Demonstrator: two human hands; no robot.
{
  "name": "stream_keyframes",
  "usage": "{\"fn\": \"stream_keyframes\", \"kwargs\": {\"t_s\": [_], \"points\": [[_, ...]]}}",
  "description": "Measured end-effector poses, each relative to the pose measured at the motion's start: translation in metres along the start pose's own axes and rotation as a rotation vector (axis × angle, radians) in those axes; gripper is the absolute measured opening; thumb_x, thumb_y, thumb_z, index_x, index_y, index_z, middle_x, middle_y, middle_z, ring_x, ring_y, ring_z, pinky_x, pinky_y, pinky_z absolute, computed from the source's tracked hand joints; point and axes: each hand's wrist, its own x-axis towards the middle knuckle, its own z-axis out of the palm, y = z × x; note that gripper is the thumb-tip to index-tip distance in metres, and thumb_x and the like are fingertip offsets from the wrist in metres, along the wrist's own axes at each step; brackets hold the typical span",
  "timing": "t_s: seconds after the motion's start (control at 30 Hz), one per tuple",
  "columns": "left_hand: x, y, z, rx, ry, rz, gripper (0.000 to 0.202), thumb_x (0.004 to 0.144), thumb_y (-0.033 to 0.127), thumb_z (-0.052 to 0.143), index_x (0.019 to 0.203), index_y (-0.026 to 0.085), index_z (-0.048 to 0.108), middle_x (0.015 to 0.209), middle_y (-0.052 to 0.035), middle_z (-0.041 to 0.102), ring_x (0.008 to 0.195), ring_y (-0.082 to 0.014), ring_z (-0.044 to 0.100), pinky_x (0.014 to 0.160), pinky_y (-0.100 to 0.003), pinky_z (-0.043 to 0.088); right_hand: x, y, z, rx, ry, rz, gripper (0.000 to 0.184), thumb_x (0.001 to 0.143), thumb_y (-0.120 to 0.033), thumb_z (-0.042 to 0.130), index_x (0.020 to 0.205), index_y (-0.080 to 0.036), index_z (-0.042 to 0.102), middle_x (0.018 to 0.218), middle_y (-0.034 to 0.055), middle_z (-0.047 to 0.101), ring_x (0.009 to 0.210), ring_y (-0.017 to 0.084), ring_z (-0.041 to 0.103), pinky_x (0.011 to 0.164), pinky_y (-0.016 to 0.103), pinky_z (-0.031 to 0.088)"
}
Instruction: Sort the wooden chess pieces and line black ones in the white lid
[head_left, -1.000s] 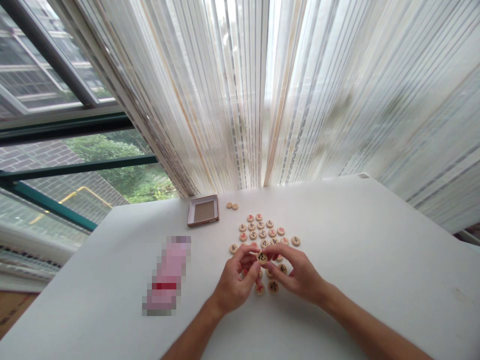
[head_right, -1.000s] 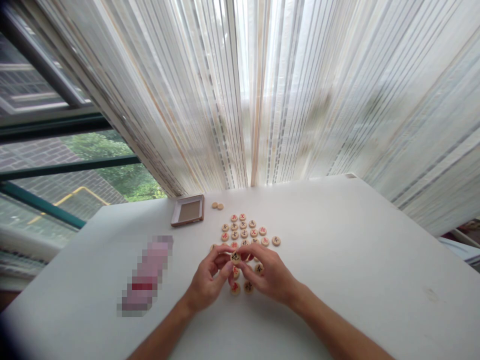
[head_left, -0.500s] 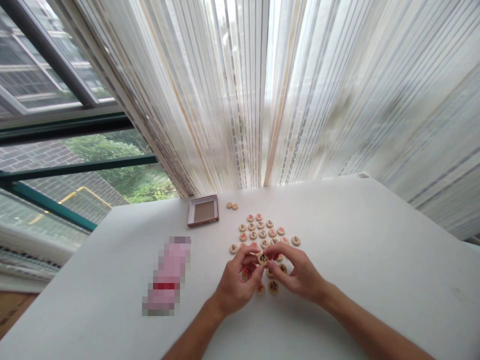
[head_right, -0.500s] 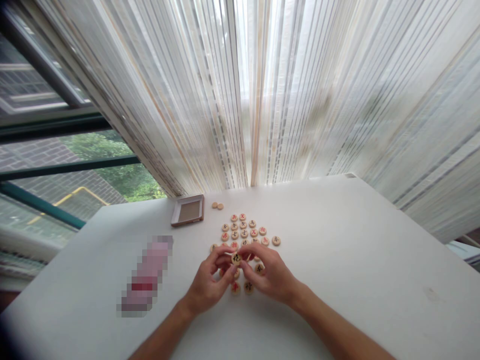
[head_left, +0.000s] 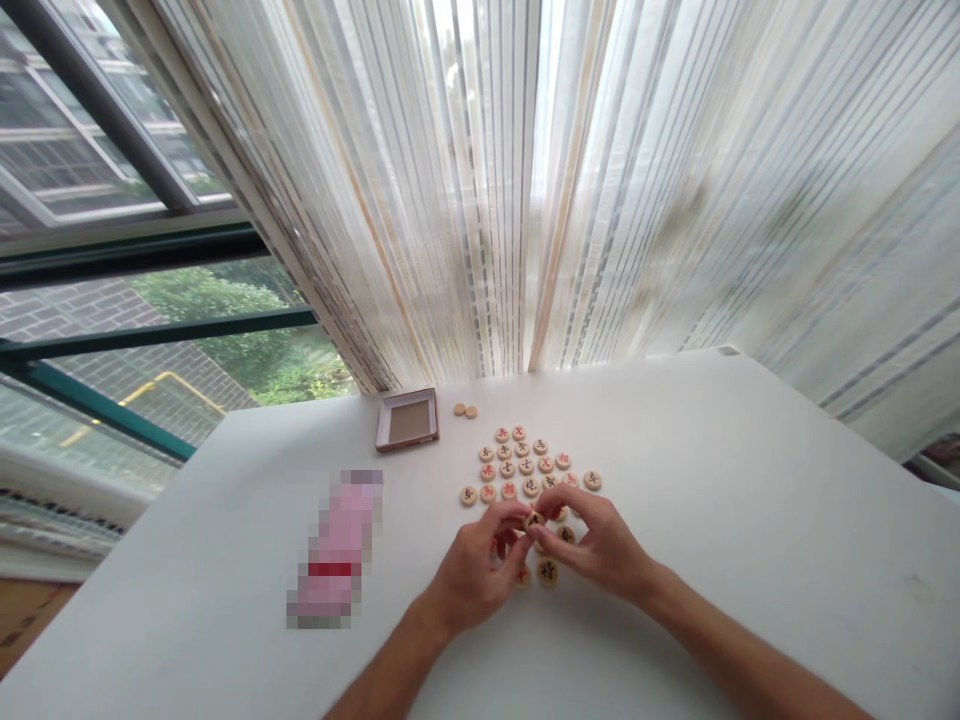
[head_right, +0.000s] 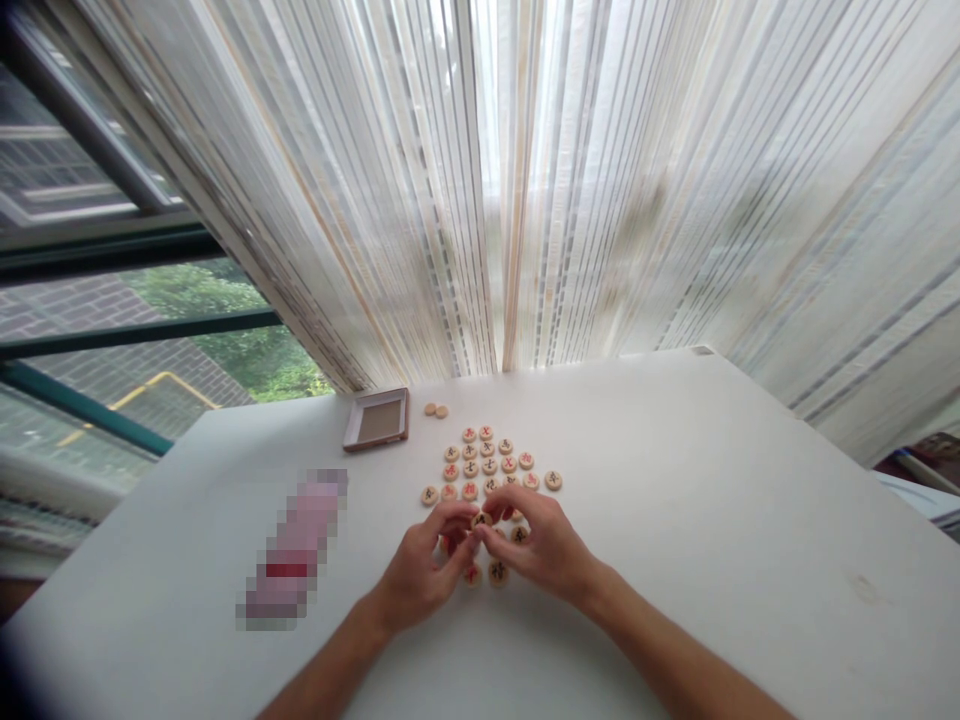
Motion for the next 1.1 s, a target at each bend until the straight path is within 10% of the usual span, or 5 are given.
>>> {"fn": "stream_keyframes", "kwargs": {"t_s": [1.1], "points": [[0.0012, 0.0042, -0.0032, -0.206, 0.019, -0.115, 0.028, 0.1, 0.036, 0.055, 0.121, 0.017, 0.054, 0.092, -0.0075, 0.071, 0.072, -0.0149, 0.066, 0.069, -0.026, 0.055, 0.0001, -0.0035, 0.0008, 0.074, -0.027, -0.055, 0.021, 0.09, -0.018, 0.065, 0.11, -0.022, 0.063, 0.092, 0.0035, 0.071, 0.08, 0.016, 0.067, 0.075, 0.028, 0.057]]}}
